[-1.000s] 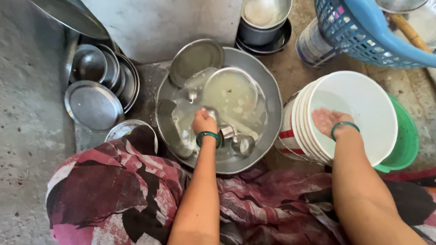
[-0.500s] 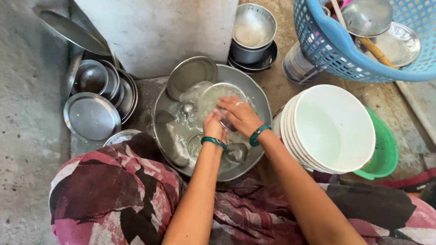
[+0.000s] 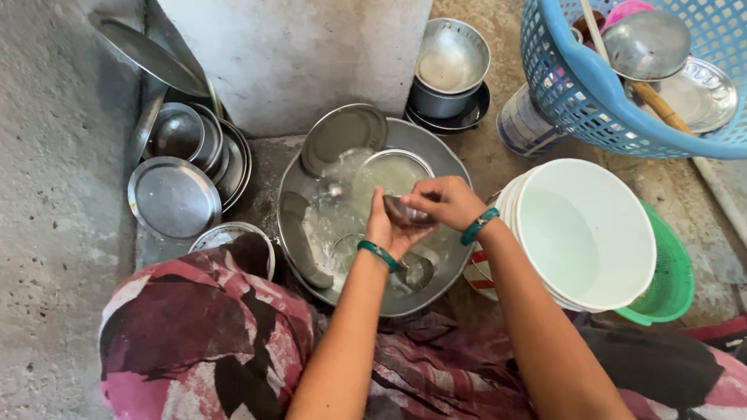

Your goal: The person washes various metal kitchen utensils, including bowls, cups, and a ladle, using a sponge and water from a bucket. They rinse each item and place it into a blue basket.

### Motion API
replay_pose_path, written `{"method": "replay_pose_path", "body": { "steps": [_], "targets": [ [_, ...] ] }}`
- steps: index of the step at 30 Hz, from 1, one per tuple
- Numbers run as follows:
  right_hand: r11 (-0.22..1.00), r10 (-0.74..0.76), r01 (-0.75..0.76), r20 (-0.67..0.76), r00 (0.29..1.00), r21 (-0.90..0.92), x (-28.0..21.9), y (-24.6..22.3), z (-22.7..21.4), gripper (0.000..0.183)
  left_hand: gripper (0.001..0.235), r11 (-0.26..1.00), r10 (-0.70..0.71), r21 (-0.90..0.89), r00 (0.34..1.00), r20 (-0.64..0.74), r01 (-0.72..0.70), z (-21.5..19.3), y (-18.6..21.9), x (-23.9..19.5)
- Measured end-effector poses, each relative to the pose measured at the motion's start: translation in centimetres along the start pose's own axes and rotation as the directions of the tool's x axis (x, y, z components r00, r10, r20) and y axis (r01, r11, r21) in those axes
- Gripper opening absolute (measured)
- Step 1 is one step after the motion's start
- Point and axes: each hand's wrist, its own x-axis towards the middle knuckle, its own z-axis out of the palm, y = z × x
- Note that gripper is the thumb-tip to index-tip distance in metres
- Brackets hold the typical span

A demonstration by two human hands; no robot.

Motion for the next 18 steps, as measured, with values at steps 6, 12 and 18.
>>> {"method": "replay_pose_path", "body": {
  "steps": [6,12,18],
  "targets": [
    [0.974,0.045,0.035,-0.343,0.938,0.223,-1.3,5.1,-5.5,0.021,0.049,0.99,0.127,0.067,0.99,-0.068,-0.123,-2.2,-2.2,3.2],
    [0.656,0.716,-0.026,-0.612,0.336,0.754,-6.4,17.7,-12.4,0.02,0.032,0.961,0.255,0.17,0.936,-0.244,-0.218,-3.2,-2.7,5.0],
    [0.127,0.992,-0.576,-0.104,0.072,0.808,-11.9,27.0,-9.3,0.024,0.044,0.928,0.303,0.317,0.893,-0.333,-0.197,-3.5,-3.2,5.2]
  ]
}}
